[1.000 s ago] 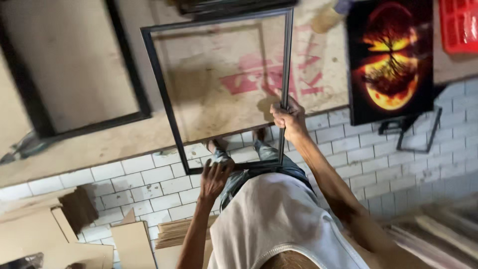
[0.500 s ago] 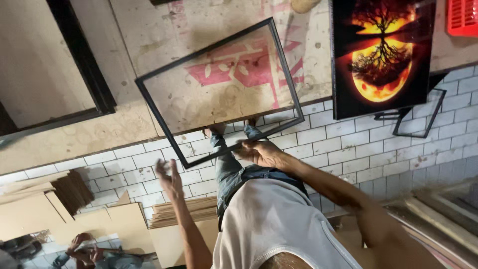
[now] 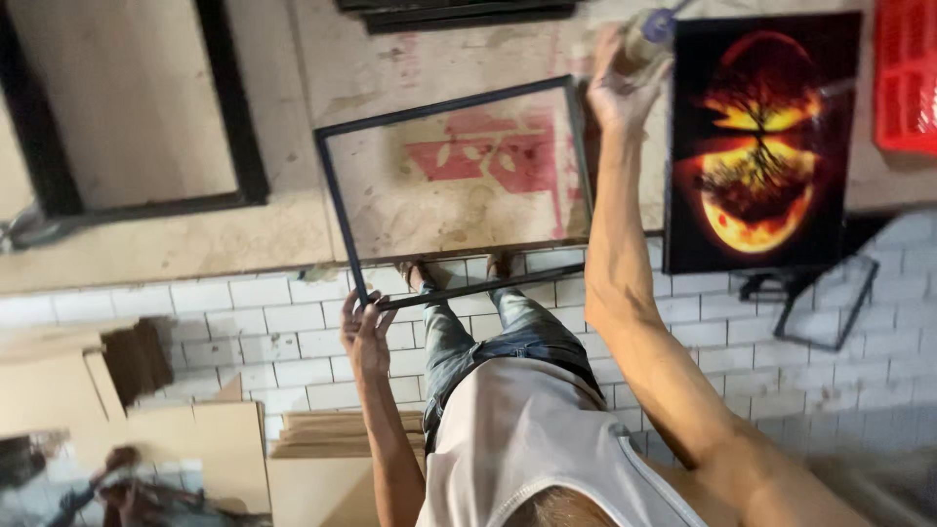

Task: The person applies glue to the edges of black rectangular frames using a squeeze bottle, then places printed artwork into each frame and stacks the completed units. The person repeats this process for multiple frames and prints.

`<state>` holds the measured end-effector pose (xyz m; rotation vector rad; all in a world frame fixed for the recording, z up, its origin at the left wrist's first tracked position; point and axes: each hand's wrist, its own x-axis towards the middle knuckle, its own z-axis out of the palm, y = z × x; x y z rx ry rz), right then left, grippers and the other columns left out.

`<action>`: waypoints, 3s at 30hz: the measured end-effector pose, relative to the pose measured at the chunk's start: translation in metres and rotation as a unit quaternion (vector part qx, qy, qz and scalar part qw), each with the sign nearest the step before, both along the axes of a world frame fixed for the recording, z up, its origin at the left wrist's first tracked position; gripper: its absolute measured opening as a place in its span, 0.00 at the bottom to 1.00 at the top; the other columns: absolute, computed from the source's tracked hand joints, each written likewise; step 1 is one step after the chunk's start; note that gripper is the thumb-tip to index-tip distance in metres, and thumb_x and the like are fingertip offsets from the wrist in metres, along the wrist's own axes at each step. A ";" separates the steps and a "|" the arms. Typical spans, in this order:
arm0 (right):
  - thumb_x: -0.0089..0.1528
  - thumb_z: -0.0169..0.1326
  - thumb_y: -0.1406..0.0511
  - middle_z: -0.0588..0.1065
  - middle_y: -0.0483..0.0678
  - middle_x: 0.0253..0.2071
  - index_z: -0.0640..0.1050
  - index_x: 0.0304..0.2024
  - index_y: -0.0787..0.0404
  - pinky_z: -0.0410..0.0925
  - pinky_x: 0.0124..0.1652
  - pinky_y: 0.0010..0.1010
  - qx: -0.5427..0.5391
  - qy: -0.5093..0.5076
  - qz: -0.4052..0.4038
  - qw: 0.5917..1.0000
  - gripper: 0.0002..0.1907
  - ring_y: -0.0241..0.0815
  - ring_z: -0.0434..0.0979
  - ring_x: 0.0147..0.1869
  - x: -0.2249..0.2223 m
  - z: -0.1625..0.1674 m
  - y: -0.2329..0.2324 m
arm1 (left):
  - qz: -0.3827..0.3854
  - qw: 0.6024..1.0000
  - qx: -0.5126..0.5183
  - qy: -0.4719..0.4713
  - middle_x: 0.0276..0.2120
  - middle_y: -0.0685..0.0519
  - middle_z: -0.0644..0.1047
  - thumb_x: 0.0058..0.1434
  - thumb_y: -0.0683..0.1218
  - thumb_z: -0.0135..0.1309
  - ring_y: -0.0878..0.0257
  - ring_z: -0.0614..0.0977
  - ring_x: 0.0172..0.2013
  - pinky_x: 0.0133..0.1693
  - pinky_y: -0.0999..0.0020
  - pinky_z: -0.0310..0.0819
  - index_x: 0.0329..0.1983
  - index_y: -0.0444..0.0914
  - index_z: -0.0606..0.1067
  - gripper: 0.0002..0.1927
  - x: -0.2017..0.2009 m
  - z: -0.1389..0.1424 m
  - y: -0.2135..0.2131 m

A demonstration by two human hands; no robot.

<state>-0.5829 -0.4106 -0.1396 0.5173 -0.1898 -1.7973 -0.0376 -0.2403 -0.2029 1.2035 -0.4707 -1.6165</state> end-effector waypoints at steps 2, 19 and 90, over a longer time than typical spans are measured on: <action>0.51 0.66 0.54 0.74 0.53 0.61 0.72 0.62 0.62 0.77 0.55 0.31 -0.010 -0.015 -0.002 1.000 0.39 0.50 0.77 0.62 -0.001 0.001 -0.015 | -0.001 1.000 -0.006 0.002 0.50 0.44 0.79 0.63 0.36 0.54 0.55 0.83 0.48 0.49 0.56 0.85 0.69 0.36 0.60 0.31 -0.005 0.004 0.001; 0.48 0.57 0.76 0.77 0.54 0.43 0.71 0.62 0.68 0.81 0.42 0.42 0.169 0.499 0.226 0.819 0.36 0.46 0.81 0.42 0.157 0.021 0.091 | 0.019 0.998 -0.047 0.038 0.43 0.51 0.77 0.69 0.43 0.56 0.62 0.82 0.40 0.46 0.62 0.84 0.75 0.39 0.58 0.33 -0.030 -0.013 -0.033; 0.57 0.71 0.63 0.73 0.57 0.58 0.66 0.62 0.70 0.75 0.60 0.44 -0.005 0.918 -0.132 0.373 0.38 0.50 0.76 0.62 0.258 -0.004 -0.097 | -0.089 0.994 -0.056 0.010 0.47 0.45 0.81 0.58 0.30 0.63 0.63 0.83 0.45 0.48 0.68 0.81 0.73 0.39 0.55 0.44 -0.021 -0.018 -0.067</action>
